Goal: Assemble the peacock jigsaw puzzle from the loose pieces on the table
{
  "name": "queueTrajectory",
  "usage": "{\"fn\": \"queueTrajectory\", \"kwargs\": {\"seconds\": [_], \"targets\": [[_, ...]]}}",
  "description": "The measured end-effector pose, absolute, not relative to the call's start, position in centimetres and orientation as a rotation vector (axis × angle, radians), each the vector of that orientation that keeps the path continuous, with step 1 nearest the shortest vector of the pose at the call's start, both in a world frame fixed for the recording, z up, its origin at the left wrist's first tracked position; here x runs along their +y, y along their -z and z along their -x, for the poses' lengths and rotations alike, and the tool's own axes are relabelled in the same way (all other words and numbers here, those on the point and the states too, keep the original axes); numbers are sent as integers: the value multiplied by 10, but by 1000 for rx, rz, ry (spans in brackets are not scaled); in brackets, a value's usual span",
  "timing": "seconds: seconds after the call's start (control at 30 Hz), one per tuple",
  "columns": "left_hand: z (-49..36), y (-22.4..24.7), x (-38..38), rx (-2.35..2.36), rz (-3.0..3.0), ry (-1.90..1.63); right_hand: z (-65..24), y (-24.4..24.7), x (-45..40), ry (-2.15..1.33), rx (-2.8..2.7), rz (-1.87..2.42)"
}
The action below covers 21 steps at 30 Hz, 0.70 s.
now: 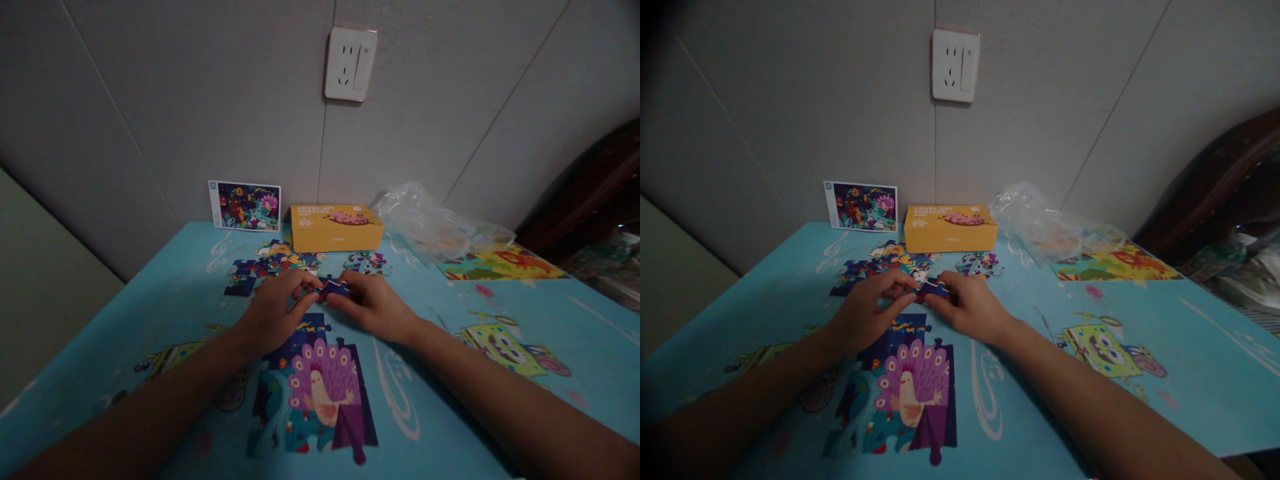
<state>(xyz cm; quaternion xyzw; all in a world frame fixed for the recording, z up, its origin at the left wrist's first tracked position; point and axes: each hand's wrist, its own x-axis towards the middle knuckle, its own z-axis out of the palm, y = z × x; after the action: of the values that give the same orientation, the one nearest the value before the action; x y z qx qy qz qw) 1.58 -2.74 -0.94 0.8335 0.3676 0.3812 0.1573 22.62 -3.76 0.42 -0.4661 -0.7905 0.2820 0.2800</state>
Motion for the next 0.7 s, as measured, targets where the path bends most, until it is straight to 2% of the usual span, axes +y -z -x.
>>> {"fn": "queueTrajectory", "kwargs": {"seconds": [0.2, 0.5, 0.7], "targets": [[-19, 13, -28, 1061, -2298, -1068, -223, 0, -38, -984, -1996, 1123], [-16, 8, -26, 1137, -2299, -1086, -223, -1, -37, -926, -2146, 1197], [-11, 7, -14, 1365, -1925, -1242, -225, 1, -32, -747, -2060, 1345]]}}
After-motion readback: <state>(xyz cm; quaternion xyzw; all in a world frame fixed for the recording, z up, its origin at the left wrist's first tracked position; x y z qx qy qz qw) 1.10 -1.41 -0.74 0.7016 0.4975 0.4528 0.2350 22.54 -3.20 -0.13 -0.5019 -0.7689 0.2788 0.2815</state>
